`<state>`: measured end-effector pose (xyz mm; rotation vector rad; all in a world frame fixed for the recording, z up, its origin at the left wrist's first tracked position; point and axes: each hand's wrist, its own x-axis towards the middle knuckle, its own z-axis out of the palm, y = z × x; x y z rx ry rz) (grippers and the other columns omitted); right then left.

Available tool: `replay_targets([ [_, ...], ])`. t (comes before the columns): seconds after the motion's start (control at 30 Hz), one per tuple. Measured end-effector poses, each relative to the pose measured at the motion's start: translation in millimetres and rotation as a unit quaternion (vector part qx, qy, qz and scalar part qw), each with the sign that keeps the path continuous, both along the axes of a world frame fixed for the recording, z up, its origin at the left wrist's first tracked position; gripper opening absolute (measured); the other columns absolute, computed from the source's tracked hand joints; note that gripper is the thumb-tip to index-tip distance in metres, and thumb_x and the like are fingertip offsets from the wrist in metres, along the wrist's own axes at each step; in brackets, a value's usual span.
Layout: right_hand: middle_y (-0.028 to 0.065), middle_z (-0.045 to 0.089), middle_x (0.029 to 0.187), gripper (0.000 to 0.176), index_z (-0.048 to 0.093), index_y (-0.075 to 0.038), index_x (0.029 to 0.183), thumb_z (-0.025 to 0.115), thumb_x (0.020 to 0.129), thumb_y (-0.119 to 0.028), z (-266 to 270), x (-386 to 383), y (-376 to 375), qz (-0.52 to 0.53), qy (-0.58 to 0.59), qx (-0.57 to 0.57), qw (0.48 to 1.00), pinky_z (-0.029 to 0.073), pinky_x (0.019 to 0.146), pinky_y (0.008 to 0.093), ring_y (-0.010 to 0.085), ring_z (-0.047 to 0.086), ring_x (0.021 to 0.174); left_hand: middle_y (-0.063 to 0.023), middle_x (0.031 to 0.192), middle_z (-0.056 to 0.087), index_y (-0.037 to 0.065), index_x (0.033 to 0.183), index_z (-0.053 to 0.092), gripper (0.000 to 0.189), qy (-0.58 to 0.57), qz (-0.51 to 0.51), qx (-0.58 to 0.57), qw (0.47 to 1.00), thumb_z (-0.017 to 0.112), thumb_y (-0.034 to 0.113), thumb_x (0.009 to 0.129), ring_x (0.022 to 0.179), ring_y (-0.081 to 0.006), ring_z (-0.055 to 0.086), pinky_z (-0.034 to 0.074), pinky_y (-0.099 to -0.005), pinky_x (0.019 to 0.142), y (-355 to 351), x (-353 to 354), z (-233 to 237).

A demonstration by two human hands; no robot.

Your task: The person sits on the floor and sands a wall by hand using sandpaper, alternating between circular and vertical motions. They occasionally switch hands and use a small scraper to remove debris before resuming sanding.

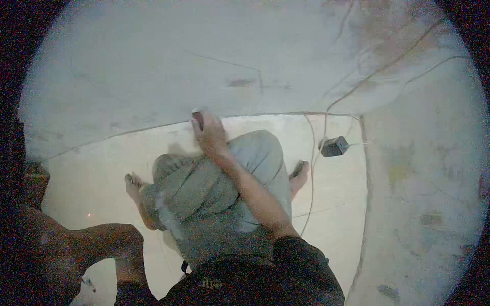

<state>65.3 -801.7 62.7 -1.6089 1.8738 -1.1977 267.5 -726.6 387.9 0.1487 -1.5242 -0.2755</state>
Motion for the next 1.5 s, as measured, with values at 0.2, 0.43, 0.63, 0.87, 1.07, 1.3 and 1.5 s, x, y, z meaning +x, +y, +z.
replay_targets([
  [0.2, 0.0103, 0.059, 0.072, 0.020, 0.056, -0.003, 0.101, 0.063, 0.084, -0.012, 30.0, -1.2, 3.1, -0.081, -0.107, -0.156, 0.979, 0.046, 0.059, 0.0329, 0.0218, 0.058, 0.062, -0.0107, 0.092, 0.059, -0.005, 0.100, 0.057, 0.020, 0.042, 0.068, 0.020, 0.997, 0.050, 0.009, 0.088, 0.086, -0.0180, 0.057, 0.047, -0.0304, 0.078, -21.3, -15.5, -30.1],
  [0.43, 0.0025, 0.054, 0.072, 0.011, 0.056, 0.002, 0.094, 0.057, 0.091, -0.009, 91.4, -80.0, -9.0, -0.321, -0.206, -0.343, 0.858, 0.042, 0.059, 0.0256, 0.0092, 0.047, 0.064, -0.0074, 0.090, 0.063, -0.002, 0.098, 0.062, 0.017, -0.033, 0.145, 0.387, 0.910, 0.050, 0.005, 0.088, 0.085, -0.0159, 0.058, 0.047, -0.0305, 0.078, -75.8, -51.5, -185.7],
  [0.63, 0.0094, 0.060, 0.075, 0.019, 0.061, 0.000, 0.092, 0.057, 0.091, -0.018, 99.6, -113.7, -56.8, -0.387, -0.055, -0.340, 0.856, 0.045, 0.061, 0.0313, 0.0176, 0.054, 0.065, -0.0061, 0.082, 0.065, -0.001, 0.097, 0.064, 0.015, -0.029, 0.147, 0.545, 0.825, 0.055, 0.008, 0.089, 0.075, -0.0142, 0.058, 0.047, -0.0280, 0.071, -106.3, -81.1, -359.8],
  [0.87, 0.0148, 0.061, 0.073, 0.015, 0.066, -0.007, 0.093, 0.062, 0.080, -0.012, 44.9, -79.8, -53.1, -0.163, 0.343, -0.283, 0.881, 0.051, 0.063, 0.0358, 0.0289, 0.060, 0.062, -0.0071, 0.078, 0.065, 0.003, 0.099, 0.065, 0.016, -0.174, 0.049, 0.525, 0.831, 0.058, 0.007, 0.086, 0.070, -0.0146, 0.059, 0.047, -0.0288, 0.068, -107.6, -77.3, -394.9],
  [1.07, 0.0080, 0.059, 0.069, 0.008, 0.064, -0.004, 0.086, 0.064, 0.081, -0.010, 56.1, -77.5, -57.2, -0.302, 0.041, -0.386, 0.871, 0.050, 0.063, 0.0337, 0.0216, 0.056, 0.059, -0.0066, 0.076, 0.065, 0.004, 0.098, 0.065, 0.016, -0.189, 0.078, 0.508, 0.837, 0.057, 0.005, 0.085, 0.068, -0.0140, 0.059, 0.047, -0.0289, 0.065, -112.4, -66.1, -420.4],
  [1.3, 0.0166, 0.056, 0.088, 0.014, 0.058, -0.004, 0.094, 0.061, 0.081, -0.008, 68.3, -97.9, -50.2, -0.360, -0.016, -0.311, 0.880, 0.042, 0.090, 0.0445, 0.0331, 0.055, 0.089, -0.0052, 0.070, 0.062, 0.003, 0.095, 0.064, 0.015, -0.224, 0.104, 0.450, 0.859, 0.056, 0.008, 0.084, 0.062, -0.0143, 0.057, 0.047, -0.0286, 0.061, -112.3, -66.3, -415.2],
  [1.5, 0.0155, 0.056, 0.087, 0.011, 0.056, 0.001, 0.094, 0.055, 0.086, -0.005, 68.0, -83.1, -47.1, -0.247, 0.123, -0.319, 0.907, 0.040, 0.088, 0.0400, 0.0294, 0.054, 0.096, -0.0060, 0.068, 0.061, 0.004, 0.095, 0.065, 0.017, -0.222, 0.089, 0.552, 0.799, 0.056, 0.013, 0.084, 0.060, -0.0143, 0.056, 0.047, -0.0304, 0.059, -112.8, -70.2, -404.3],
])
